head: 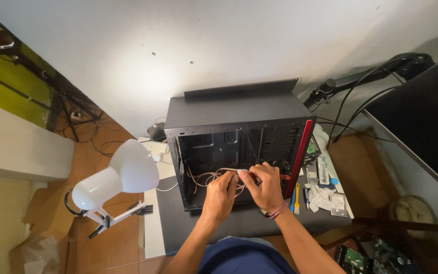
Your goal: The person works inside an open desktop computer case on a desk, routing and bundling the front-panel cables and securing them with zip ties. They pull the cable bundle through the case, tighten ties, and use a utility knife to trim the excess tie ends.
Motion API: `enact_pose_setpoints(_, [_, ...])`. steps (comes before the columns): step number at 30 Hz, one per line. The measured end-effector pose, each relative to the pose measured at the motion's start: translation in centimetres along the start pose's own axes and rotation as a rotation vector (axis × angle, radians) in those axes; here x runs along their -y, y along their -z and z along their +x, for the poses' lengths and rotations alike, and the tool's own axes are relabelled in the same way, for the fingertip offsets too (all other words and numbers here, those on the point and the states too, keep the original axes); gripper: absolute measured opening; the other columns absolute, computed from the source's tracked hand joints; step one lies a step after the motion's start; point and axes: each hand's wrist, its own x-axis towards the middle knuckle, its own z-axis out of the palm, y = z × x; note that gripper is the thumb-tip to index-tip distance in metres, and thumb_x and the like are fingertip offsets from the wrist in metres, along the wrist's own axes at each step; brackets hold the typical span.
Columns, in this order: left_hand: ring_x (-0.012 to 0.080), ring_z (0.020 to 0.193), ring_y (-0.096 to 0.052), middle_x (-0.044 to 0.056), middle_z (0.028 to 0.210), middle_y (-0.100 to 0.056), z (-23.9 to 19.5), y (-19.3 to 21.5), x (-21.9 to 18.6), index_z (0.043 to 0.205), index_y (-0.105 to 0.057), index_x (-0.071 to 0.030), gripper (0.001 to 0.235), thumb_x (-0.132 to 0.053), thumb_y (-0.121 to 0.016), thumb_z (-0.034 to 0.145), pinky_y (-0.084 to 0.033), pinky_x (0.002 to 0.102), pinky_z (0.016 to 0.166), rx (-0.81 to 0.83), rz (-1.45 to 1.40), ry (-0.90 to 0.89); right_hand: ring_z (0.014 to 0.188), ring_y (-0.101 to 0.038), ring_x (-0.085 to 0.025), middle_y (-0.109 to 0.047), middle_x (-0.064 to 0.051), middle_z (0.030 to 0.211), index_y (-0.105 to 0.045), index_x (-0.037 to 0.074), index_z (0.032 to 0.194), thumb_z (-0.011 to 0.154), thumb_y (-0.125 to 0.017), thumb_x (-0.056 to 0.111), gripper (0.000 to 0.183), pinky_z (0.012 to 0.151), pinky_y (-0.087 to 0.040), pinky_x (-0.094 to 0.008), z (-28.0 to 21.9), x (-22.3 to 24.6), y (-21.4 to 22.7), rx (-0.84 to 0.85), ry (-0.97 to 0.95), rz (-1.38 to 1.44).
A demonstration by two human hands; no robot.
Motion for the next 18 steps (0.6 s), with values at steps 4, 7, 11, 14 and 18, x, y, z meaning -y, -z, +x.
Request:
enact_pose_setpoints(4, [0.0363,0.068,-0.065,0.020,0.081,-0.068,-0.4,-0.3,0.6,0.098,-0.065,0.002,0.013,-0.009,-0.060,0.097,-0.050,0.042,0.060,0.033,-0.068,0.009,0.065,-0.046,-0.022,-0.049,-0.003,0.062,-0.057,0.008,0.065,0.096,-0.065,0.036,0.042,0.071,-0.033,-0.037,-0.3,0.1,0.0,0.031,0.126,0.009])
enact_pose_setpoints(7, [0.0358,0.066,-0.065,0.019,0.077,-0.068,-0.4,-0.7,1.1,0.095,-0.066,0.001,0.016,-0.013,-0.060,0.100,-0.049,0.042,0.061,0.038,0.000,-0.002,0.066,-0.048,-0.020,-0.052,-0.001,0.064,-0.059,0.009,0.069,0.098,-0.062,0.036,0.040,0.071,-0.034,-0.037,-0.1,-0.8,-0.4,0.011,0.109,0.067])
enact_pose_setpoints(11, [0.0359,0.070,-0.067,0.019,0.080,-0.069,-0.5,-1.2,1.5,0.094,-0.066,0.001,0.018,-0.015,-0.060,0.101,-0.051,0.042,0.062,0.026,-0.009,-0.008,0.062,-0.047,-0.021,-0.048,-0.005,0.060,-0.055,0.006,0.064,0.098,-0.063,0.036,0.046,0.069,-0.034,-0.037,0.0,-1.4,-0.1,0.057,0.064,0.055])
enact_pose_setpoints(14, [0.0356,0.074,-0.068,0.019,0.083,-0.070,-0.7,-1.3,1.2,0.095,-0.066,0.001,0.018,-0.016,-0.060,0.101,-0.051,0.041,0.063,0.014,-0.035,-0.033,0.059,-0.048,-0.018,-0.051,-0.005,0.061,-0.059,0.004,0.068,0.098,-0.061,0.038,0.046,0.062,-0.036,-0.034,0.0,-2.4,-0.2,0.078,0.012,0.168])
enact_pose_setpoints(18, [0.0325,0.074,-0.070,0.018,0.084,-0.071,-0.7,-1.6,1.0,0.097,-0.066,0.001,0.018,-0.016,-0.062,0.100,-0.052,0.039,0.065,-0.011,-0.083,-0.025,0.054,-0.039,-0.013,-0.044,-0.005,0.056,-0.065,0.001,0.074,0.099,-0.058,0.044,0.050,0.052,-0.032,-0.032,-0.4,-5.1,-1.2,0.178,-0.328,0.315])
